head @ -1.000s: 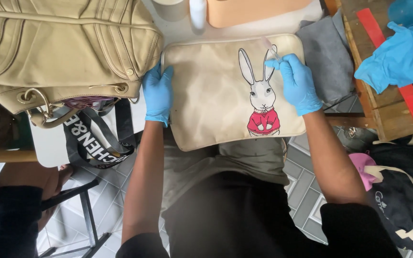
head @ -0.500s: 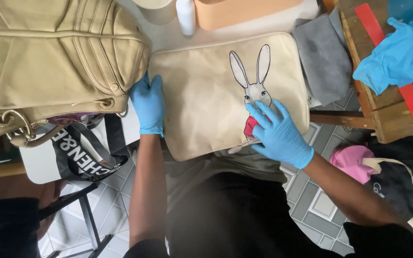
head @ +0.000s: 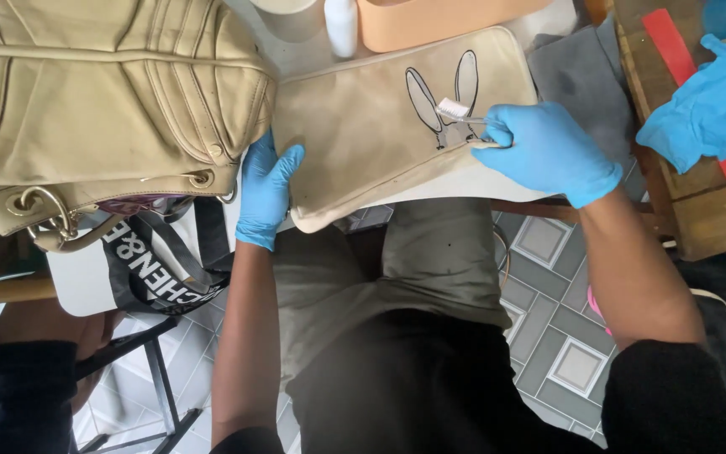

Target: Cleaning a white pouch with a rabbit design using a spray bottle of cleaner and a small brush to remove stains.

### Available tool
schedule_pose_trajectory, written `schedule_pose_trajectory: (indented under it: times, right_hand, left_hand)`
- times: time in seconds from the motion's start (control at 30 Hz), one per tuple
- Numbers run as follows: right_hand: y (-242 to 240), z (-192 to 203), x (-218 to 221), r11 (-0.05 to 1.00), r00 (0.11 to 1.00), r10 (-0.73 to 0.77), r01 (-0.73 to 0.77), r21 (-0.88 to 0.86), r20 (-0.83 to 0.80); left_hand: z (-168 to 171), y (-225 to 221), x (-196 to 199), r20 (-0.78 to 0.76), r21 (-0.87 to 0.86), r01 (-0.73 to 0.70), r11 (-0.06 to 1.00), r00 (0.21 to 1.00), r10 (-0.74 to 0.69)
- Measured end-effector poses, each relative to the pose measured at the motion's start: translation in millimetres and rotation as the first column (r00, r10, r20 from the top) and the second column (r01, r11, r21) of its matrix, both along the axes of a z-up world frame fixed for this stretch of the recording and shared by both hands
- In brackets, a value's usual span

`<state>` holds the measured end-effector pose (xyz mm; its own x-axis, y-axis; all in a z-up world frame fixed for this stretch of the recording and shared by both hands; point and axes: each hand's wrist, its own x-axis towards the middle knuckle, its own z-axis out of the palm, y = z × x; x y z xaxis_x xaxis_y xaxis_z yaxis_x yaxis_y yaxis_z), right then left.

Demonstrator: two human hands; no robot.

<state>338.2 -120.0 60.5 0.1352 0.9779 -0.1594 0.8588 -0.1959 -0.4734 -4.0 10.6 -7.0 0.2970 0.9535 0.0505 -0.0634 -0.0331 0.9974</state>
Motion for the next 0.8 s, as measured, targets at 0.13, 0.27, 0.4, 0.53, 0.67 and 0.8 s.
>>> schedule_pose_trajectory:
  times: [0.13, 0.27, 0.4, 0.53, 0.67, 0.8]
  right_hand:
    - [17, 18, -11, 0.993, 0.999, 0.014, -0.019, -0.119, -0.045]
    - [27, 12, -11, 0.973, 0.999, -0.01, 0.001, -0.232, -0.04]
    - [29, -12, 0, 0.967, 0.996, -0.035, 0.014, -0.255, -0.08]
    - [31, -18, -2, 0.967, 0.994, -0.052, 0.026, -0.253, -0.097]
    - [32, -15, -7, 0.967, 0.981, -0.102, 0.059, -0.247, -0.166]
    - [29, -20, -6, 0.971, 0.975, -0.113, 0.068, -0.227, -0.192]
  left_hand:
    - [-9, -6, -2, -0.03, 0.03, 0.021, 0.999, 0.999, -0.02]
    - [-15, -5, -1, -0.03, -0.005, 0.039, 0.999, 0.999, -0.039]
    - [-10, -4, 1, 0.023, -0.047, 0.027, 0.999, 0.999, -0.026]
    - [-15, -1, -3, 0.052, -0.081, 0.032, 0.996, 0.998, -0.027]
    - [-26, 3, -9, 0.058, -0.08, 0.038, 0.996, 0.998, -0.034]
    - [-24, 1, -11, 0.087, -0.093, 0.032, 0.995, 0.996, -0.024]
